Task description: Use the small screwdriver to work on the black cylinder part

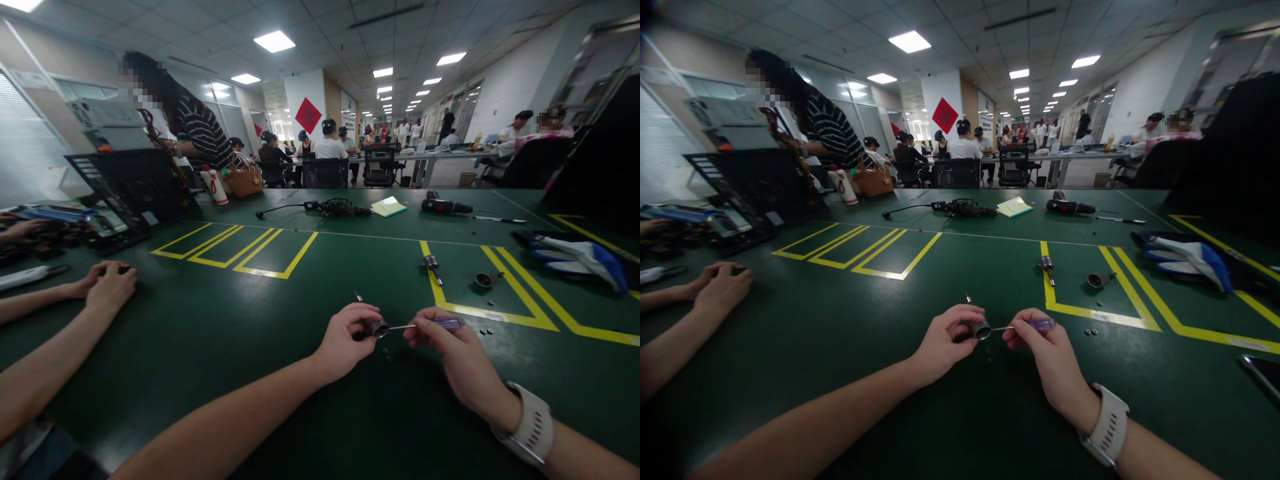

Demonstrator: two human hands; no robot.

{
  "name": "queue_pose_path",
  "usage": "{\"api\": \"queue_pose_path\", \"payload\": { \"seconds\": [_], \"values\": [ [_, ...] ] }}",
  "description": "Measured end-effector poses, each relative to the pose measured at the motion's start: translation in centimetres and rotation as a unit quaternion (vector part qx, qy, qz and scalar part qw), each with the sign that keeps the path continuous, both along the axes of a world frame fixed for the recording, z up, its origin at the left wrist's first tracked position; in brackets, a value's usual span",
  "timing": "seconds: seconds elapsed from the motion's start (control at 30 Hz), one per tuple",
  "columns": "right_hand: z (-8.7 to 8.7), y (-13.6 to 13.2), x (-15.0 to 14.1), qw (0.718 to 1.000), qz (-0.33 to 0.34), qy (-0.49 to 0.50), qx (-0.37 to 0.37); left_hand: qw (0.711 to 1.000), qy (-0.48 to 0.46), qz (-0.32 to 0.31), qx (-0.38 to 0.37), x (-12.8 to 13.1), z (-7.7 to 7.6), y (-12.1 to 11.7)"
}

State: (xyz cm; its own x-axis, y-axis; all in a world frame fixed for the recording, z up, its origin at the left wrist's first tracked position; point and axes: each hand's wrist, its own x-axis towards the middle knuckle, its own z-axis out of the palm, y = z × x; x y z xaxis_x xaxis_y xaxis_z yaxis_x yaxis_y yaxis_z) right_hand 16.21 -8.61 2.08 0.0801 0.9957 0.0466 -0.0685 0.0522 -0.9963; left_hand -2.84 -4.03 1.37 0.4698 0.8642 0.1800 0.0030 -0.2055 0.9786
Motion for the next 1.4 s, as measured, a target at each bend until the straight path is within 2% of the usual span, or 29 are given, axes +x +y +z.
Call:
{"api": "queue_pose_path", "payload": {
  "seconds": [0.2, 0.4, 0.7, 1.0, 1.2, 1.4],
  "values": [
    [0.2, 0.1, 0.0, 1.0, -0.011, 0.006, -0.016, 0.997, 0.043, -0.011, 0.065, 0.0, -0.5, 0.0],
    [-0.3, 0.2, 0.1, 0.999, -0.011, -0.034, -0.039, 0.995, 0.065, 0.003, 0.075, 0.0, -1.0, 0.1],
    [-0.7, 0.1, -0.1, 0.995, 0.013, -0.094, -0.028, 0.999, -0.031, -0.003, -0.009, 0.3, 0.0, -0.6],
    [-0.4, -0.2, 0.3, 0.992, 0.006, -0.125, 0.01, 0.995, -0.05, -0.056, -0.07, 0.6, -0.8, -0.6],
    [-0.2, -0.6, 0.3, 0.991, -0.016, -0.128, 0.027, 0.991, -0.067, -0.024, -0.11, 0.7, -0.3, -0.9],
    [0.3, -1.2, -0.1, 0.979, 0.014, -0.197, 0.05, 0.981, -0.102, 0.065, -0.149, 0.4, 0.2, -0.2]
  ]
}}
